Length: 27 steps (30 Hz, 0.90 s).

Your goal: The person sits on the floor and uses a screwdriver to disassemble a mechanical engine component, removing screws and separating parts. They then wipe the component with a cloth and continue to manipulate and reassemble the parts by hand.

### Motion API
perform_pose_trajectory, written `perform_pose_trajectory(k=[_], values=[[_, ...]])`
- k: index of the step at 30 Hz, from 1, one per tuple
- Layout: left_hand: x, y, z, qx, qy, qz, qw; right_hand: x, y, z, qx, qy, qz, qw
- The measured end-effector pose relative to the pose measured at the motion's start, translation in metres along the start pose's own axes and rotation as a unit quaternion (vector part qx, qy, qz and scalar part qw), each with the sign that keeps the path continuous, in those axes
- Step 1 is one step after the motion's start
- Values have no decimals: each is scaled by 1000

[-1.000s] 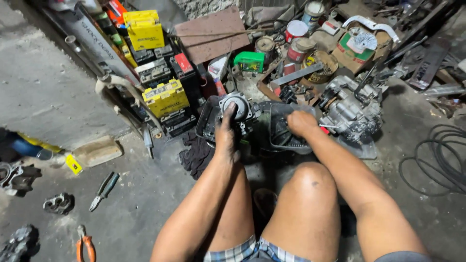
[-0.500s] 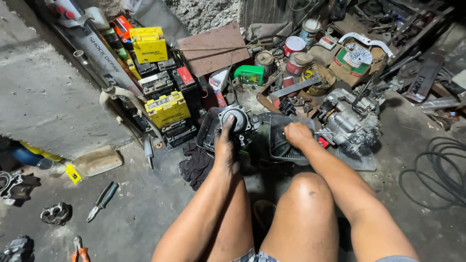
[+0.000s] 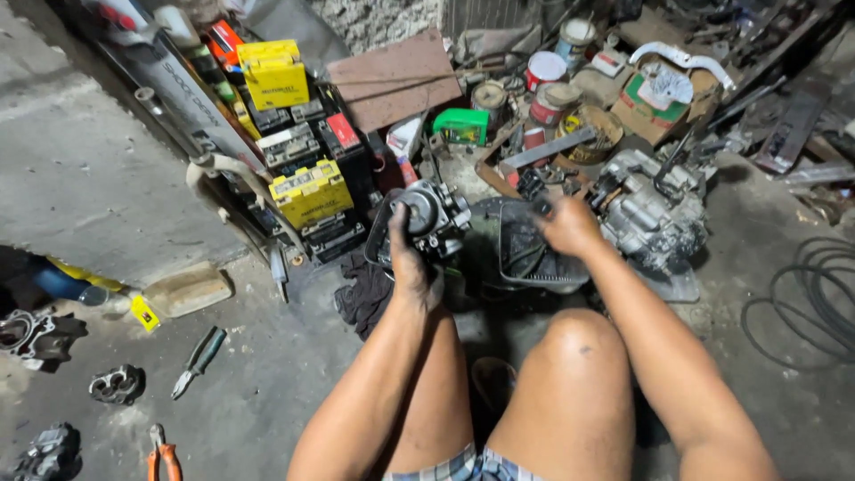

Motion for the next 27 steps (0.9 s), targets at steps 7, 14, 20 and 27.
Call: perform_pose_trajectory(k=[7, 14, 20, 27], values=[[-10, 5, 6, 51, -38, -33, 997, 32, -46, 61, -322, 223, 151, 908], [-22, -2, 23, 71, -113, -36, 990, 47, -92, 82, -432, 229, 180, 853], [-21, -7, 23, 4, -164, -19, 986, 56, -117, 90, -401, 237, 281, 839], [-17, -8, 22, -11, -209, 18, 978, 69, -134, 95, -359, 276, 317, 833]])
Point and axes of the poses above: each hand's wrist, its own x-axis away from the middle knuckle, its own z-axis out of the back of the hand, y = z × x, the point moved 4 cm from there along -x, towards the middle knuckle, and after that the axes turned 14 degrees about z, right-handed, at the moved point
